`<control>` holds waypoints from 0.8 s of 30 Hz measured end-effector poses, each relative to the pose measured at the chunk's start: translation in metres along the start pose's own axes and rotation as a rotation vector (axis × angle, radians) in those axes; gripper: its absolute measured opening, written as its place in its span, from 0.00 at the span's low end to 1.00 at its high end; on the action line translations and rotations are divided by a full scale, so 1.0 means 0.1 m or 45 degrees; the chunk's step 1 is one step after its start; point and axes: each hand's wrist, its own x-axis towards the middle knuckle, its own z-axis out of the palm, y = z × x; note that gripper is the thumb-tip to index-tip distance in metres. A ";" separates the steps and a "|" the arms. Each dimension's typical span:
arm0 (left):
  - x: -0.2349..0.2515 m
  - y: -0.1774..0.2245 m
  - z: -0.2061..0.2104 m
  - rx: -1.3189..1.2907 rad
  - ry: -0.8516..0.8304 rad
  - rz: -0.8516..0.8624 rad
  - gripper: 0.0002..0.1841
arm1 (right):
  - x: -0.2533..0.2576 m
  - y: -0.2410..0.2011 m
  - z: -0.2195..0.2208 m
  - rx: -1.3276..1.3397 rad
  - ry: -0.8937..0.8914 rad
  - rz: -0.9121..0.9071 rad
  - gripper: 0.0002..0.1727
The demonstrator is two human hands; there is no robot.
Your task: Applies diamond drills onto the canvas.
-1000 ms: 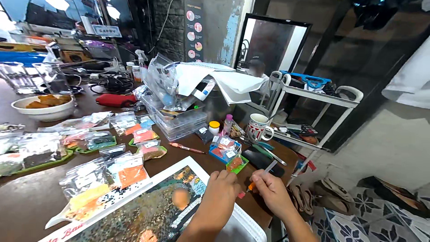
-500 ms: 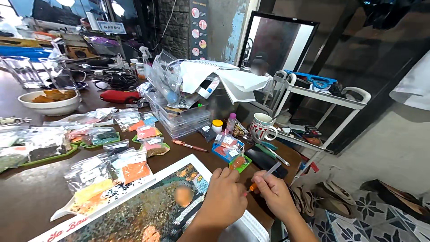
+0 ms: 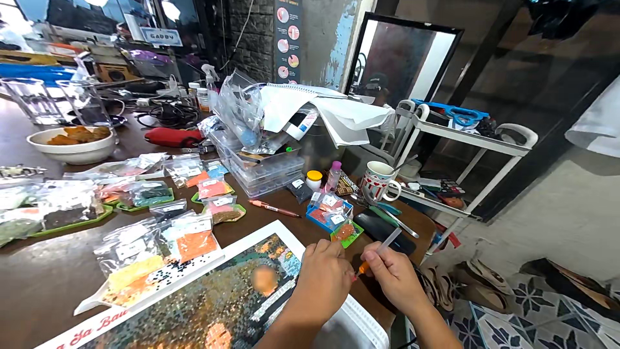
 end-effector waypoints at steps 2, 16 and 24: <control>0.00 -0.01 -0.03 -0.034 -0.041 -0.013 0.13 | 0.01 0.00 0.01 -0.044 -0.005 -0.027 0.21; 0.00 0.02 -0.03 -0.003 -0.085 -0.021 0.13 | 0.01 0.04 0.06 -0.056 -0.009 -0.016 0.21; 0.00 0.04 -0.04 0.025 -0.112 -0.028 0.14 | 0.02 0.05 0.07 -0.082 -0.032 -0.043 0.21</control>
